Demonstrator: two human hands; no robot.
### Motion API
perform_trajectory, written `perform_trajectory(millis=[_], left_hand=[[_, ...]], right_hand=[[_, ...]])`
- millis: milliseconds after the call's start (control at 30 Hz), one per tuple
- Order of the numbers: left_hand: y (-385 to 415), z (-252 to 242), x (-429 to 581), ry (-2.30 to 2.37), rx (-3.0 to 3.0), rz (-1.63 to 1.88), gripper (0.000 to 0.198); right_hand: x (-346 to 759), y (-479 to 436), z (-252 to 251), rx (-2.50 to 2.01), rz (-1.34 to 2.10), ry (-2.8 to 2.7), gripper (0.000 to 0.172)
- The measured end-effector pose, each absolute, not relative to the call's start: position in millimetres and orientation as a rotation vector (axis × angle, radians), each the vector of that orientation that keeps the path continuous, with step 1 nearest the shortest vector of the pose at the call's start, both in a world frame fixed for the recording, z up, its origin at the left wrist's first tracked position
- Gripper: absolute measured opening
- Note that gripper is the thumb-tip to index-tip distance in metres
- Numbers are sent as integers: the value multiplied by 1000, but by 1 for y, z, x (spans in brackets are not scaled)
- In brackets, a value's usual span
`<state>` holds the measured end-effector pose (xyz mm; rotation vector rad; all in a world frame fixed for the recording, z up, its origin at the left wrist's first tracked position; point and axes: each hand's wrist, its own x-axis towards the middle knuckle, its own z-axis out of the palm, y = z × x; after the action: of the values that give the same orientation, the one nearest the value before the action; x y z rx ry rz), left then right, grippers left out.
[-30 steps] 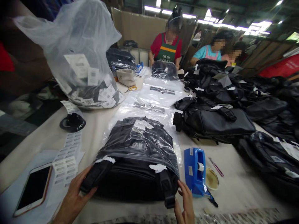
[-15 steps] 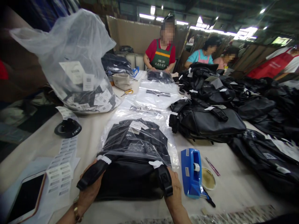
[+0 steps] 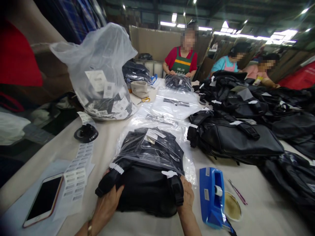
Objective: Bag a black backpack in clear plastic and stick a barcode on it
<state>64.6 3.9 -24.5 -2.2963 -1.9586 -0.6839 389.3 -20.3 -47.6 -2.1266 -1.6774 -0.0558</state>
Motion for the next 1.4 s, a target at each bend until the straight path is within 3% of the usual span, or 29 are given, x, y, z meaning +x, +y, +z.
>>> perform_trajectory(millis=[233,433,567,700,933,1133,1233,1400], left_hand=[[-11,-17,125,-1247,-2721,-374,73],[25,-30,137,-1248,-2825,-366,76],[22,-31,135,-1230,-2809,-402,76],[22,-28,137,-1203,-2777,-420,80],[22,-30,138,-1208,-2782,-378,84],[23,-26,139,-1326,-2961,-256,81],[21,-20,142,-1358,-2995,-238,80],[15,7,120,-1292,-2825,-463,52]], right_hand=[[394,-20,-45,-2081,-26,-1698,34],[406,-42,-25,-1976,282,-1461,44],[407,-62,-14,-1921,242,-1269,38],[381,-55,-7,-1824,310,-1443,34],[344,-36,-14,-1805,122,-1637,31],[345,-29,-11,-1760,-297,-1919,31],[341,-21,-26,-1582,-439,-2187,42],[343,-18,-51,-1581,-526,-2289,56]])
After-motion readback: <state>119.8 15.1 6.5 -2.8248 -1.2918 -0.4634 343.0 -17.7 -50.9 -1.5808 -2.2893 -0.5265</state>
